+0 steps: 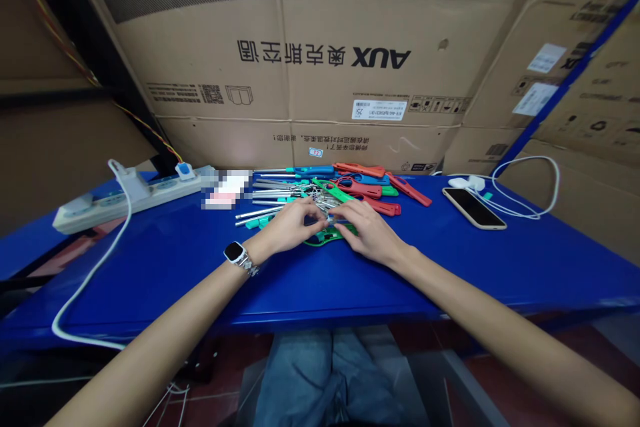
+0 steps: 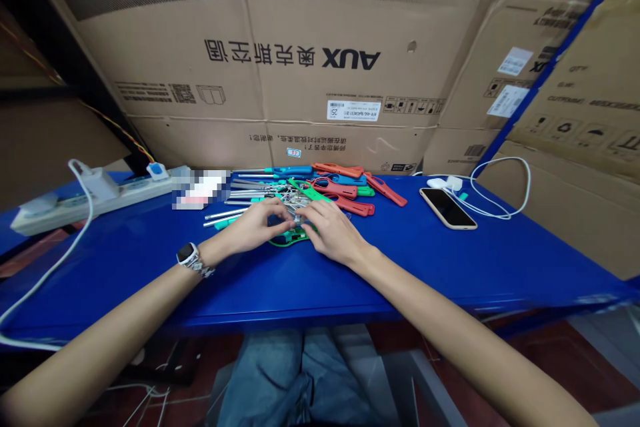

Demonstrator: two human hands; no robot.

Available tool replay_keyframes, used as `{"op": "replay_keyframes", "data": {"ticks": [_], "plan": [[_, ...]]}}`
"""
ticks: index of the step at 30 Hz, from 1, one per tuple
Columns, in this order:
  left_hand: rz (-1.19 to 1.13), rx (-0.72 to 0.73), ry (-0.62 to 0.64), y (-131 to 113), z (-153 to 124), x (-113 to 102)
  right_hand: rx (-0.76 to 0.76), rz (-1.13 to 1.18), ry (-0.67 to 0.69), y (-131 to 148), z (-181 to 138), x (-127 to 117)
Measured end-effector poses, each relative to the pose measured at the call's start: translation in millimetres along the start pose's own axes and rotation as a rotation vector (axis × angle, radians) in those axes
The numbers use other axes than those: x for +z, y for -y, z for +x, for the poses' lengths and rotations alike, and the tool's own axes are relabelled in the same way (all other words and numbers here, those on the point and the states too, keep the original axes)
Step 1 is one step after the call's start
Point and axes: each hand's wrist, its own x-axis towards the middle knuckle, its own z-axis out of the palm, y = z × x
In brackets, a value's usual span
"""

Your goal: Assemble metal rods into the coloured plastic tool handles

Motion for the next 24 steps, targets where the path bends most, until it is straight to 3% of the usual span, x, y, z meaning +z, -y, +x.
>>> {"op": "replay_keyframes", "data": {"ticks": [5,12,24], "plan": [[0.005,-0.003,-0.024,5,-10,2,-0.013,-0.004,0.053,-2,0,-5],[0.113,-0.016,0.111,4,-23,3,-0.006,0.024,0.168,-7,-2,-13],[0.081,-0.047,0.108,5,-24,2,-0.008,0.080,0.151,-14,-3,-4]]}}
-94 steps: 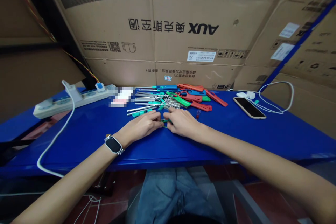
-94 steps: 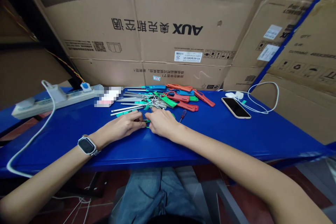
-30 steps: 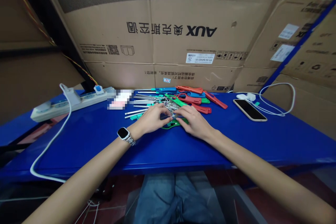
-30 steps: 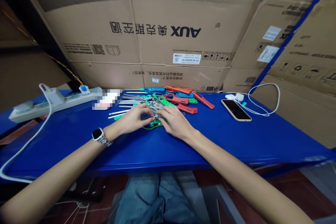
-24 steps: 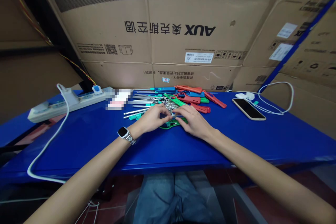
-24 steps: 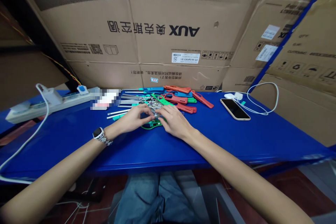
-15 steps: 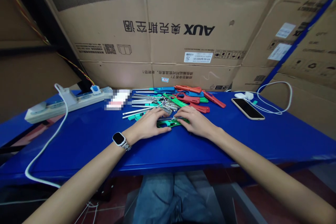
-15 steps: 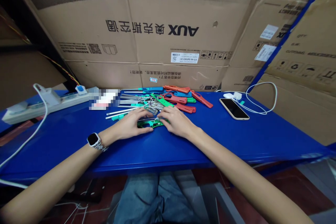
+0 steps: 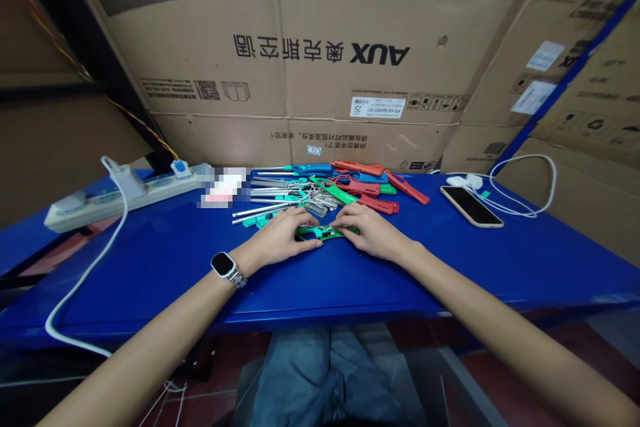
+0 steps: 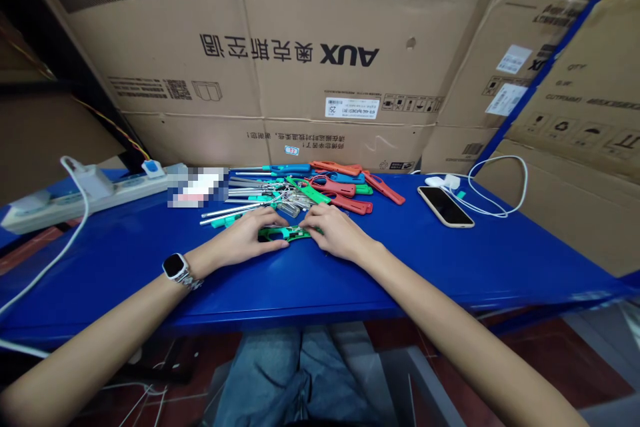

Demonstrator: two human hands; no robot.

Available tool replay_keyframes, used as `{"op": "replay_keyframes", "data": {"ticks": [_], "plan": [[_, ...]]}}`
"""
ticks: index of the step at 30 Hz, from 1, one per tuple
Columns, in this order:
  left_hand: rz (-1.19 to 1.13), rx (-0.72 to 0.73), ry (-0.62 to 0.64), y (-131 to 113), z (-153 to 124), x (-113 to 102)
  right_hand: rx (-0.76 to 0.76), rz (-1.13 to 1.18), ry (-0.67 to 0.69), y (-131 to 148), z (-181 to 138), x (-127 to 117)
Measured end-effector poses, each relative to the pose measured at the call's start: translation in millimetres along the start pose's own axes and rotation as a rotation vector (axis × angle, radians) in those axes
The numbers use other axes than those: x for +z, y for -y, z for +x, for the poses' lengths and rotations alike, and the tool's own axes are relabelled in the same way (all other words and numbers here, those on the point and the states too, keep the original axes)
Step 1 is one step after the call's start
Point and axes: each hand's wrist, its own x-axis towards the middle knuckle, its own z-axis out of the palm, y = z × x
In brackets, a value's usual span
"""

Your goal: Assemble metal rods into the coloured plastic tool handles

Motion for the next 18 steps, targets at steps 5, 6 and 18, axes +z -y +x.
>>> {"op": "replay_keyframes", "data": {"ticks": [5,6,18], "plan": [[-0.009,0.012,-0.015,0,0,1,0.025,0.012,0.004,0,-1,2],[-0.004,0.018,-0.018,0,0,1,0.029,0.008,0.010,0,-1,3],[0.084,0.019,-0.080,2,-17,-8,0.084,-0.082,0.021,12,-1,-1]]}}
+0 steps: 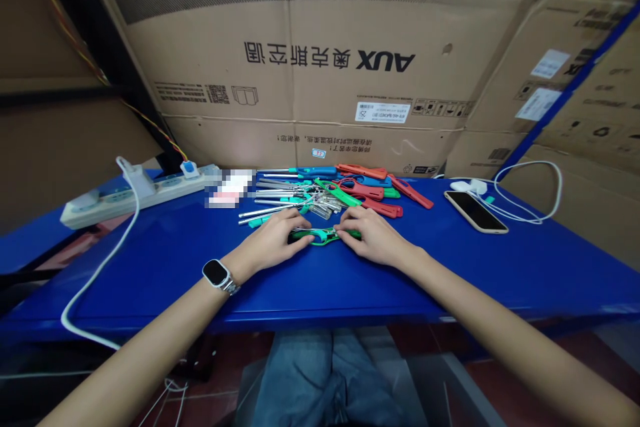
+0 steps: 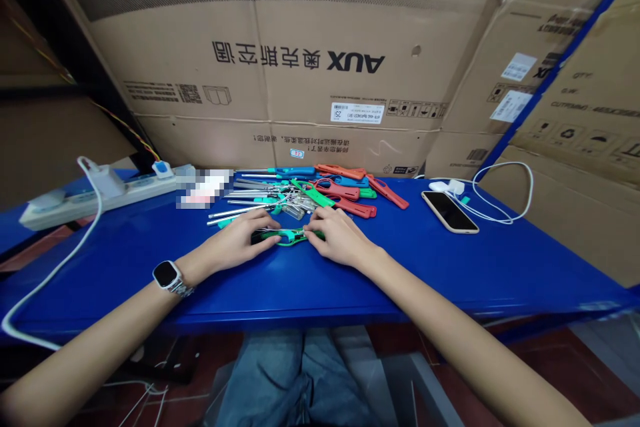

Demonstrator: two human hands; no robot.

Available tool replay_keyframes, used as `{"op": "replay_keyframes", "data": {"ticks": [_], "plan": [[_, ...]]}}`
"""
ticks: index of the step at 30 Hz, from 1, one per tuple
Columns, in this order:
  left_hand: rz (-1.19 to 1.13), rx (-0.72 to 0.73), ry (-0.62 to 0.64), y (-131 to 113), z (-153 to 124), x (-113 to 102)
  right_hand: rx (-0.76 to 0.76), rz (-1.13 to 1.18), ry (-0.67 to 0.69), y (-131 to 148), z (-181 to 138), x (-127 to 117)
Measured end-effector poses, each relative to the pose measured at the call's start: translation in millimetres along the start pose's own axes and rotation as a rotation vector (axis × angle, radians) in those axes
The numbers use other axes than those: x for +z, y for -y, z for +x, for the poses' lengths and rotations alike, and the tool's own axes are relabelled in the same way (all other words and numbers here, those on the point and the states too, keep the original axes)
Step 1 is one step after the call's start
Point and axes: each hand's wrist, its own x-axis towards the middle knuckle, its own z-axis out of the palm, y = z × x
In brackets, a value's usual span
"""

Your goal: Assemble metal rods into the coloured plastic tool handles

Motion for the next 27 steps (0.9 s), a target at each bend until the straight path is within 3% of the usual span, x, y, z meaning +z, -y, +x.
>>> {"op": "replay_keyframes", "data": {"ticks": [6,13,21,27], "plan": [[-0.042,-0.001,-0.027,7,-5,1,0.093,-0.006,0.060,8,21,-3],[-0.060,-0.015,-0.054,4,-5,3,0.029,0.168,0.162,7,43,4],[-0.067,-0.030,-0.090,3,-8,3,0.031,0.208,0.106,2,42,12],[-0.147,-0.077,-0.044,8,-11,-1,0.049,0.203,0.095,1,42,14]]}}
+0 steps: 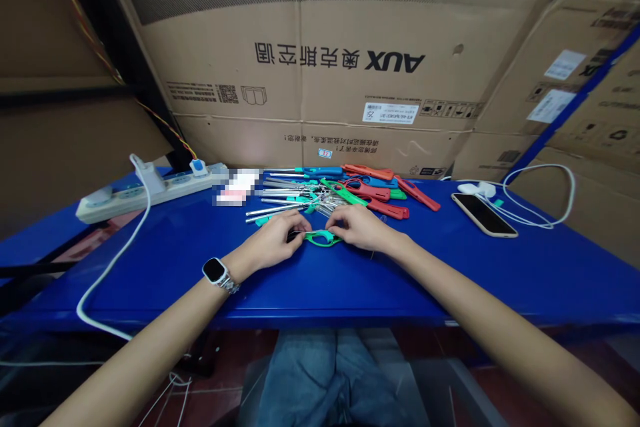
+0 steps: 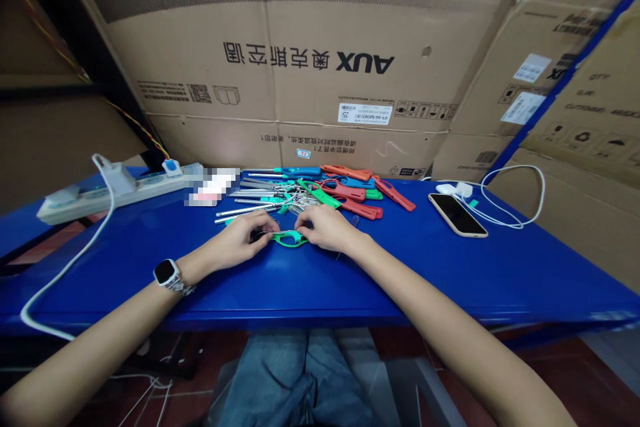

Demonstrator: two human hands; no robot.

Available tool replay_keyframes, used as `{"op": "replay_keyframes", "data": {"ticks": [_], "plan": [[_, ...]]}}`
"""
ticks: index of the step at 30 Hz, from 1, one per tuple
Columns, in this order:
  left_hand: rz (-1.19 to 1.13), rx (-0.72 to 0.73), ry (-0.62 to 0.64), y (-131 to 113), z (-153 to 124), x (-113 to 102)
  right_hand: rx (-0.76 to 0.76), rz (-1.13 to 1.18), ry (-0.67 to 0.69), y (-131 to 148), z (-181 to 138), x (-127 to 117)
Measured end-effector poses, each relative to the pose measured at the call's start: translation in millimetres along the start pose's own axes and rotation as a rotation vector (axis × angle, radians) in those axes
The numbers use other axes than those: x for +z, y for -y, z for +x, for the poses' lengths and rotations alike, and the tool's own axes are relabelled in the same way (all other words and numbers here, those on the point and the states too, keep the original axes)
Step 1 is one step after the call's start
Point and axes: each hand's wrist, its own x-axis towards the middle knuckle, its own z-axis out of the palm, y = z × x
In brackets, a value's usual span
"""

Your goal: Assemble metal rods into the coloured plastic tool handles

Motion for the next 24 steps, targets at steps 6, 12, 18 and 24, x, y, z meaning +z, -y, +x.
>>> {"op": "replay_keyframes", "data": {"ticks": [6,12,18,24], "plan": [[0.008,0.001,0.021,4.8,-2.9,-3.7,0.010,0.003,0.011,2.0,0.8,-2.0],[-0.025,-0.003,0.002,2.5,-0.5,-1.7,0.017,0.010,0.015,2.0,0.4,-1.7],[-0.042,-0.021,0.011,5.4,-3.8,-1.3,0.022,0.009,0.018,0.7,0.5,-1.3],[-0.068,-0.017,-0.020,6.8,-5.1,1.0,0.018,0.001,0.023,2.6,0.7,-1.8]]}}
